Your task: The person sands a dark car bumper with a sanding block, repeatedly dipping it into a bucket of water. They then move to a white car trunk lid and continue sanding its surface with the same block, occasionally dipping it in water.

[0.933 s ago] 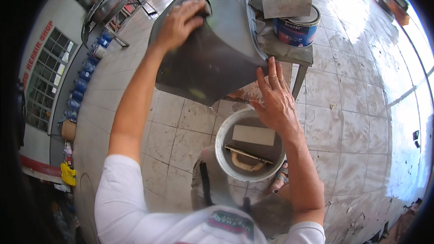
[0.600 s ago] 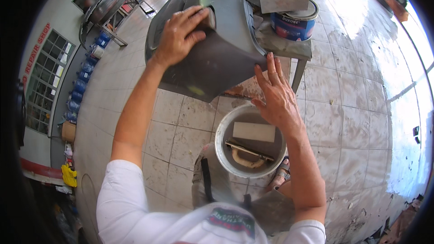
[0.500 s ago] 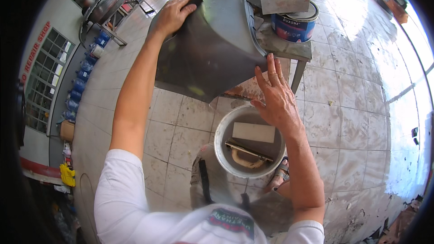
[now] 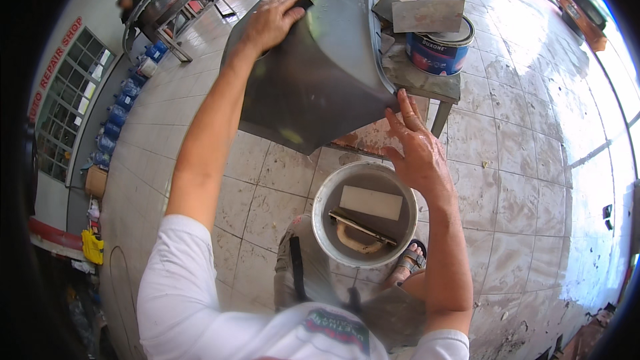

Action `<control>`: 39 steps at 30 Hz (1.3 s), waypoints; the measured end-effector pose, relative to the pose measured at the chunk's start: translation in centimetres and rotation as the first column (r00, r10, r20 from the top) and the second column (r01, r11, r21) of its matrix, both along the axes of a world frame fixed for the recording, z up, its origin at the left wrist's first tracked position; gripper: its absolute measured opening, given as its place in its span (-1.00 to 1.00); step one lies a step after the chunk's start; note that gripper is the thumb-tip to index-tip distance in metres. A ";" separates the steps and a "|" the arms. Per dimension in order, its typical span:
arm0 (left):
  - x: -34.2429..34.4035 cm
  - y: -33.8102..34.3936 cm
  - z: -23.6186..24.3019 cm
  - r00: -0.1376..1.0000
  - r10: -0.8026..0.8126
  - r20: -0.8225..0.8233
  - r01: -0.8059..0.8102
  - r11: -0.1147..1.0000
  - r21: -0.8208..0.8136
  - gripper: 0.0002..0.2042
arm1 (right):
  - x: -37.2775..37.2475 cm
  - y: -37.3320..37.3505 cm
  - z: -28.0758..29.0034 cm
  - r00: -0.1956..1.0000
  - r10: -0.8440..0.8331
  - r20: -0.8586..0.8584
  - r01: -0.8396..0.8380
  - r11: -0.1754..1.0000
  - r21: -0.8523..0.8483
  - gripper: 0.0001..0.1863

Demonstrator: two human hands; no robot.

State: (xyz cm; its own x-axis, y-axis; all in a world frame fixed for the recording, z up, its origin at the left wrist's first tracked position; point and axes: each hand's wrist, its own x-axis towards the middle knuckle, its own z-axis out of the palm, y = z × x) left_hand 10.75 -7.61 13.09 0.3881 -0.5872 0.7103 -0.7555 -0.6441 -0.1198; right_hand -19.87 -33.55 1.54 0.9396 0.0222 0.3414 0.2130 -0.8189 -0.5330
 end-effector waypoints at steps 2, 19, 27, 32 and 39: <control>-3.6 -0.1 -0.3 0.994 -0.088 0.066 0.081 0.992 0.097 -0.46 | -0.1 -0.8 0.4 0.998 0.002 -0.062 0.004 0.996 0.093 -0.21; -9.3 2.8 -9.3 0.972 -0.204 0.117 0.196 0.978 0.073 -0.34 | -3.0 -18.1 -11.9 0.873 -0.161 -0.460 0.358 0.852 0.381 -0.71; -12.4 3.0 -4.2 0.976 -0.191 0.101 0.184 0.980 0.076 -0.29 | -12.9 -34.4 -23.3 0.192 -0.493 -0.849 0.761 0.621 -0.188 -0.21; -7.0 1.6 2.4 0.986 -0.110 -0.126 0.100 0.992 -0.083 -0.30 | -3.2 -45.5 -13.5 0.518 -0.633 -0.575 0.470 0.772 -0.427 -0.68; -4.6 -2.9 3.3 0.787 0.250 -0.564 -0.289 0.957 0.022 -0.28 | 3.8 -49.5 -0.5 0.755 -0.587 -0.292 0.377 0.753 -0.539 -0.49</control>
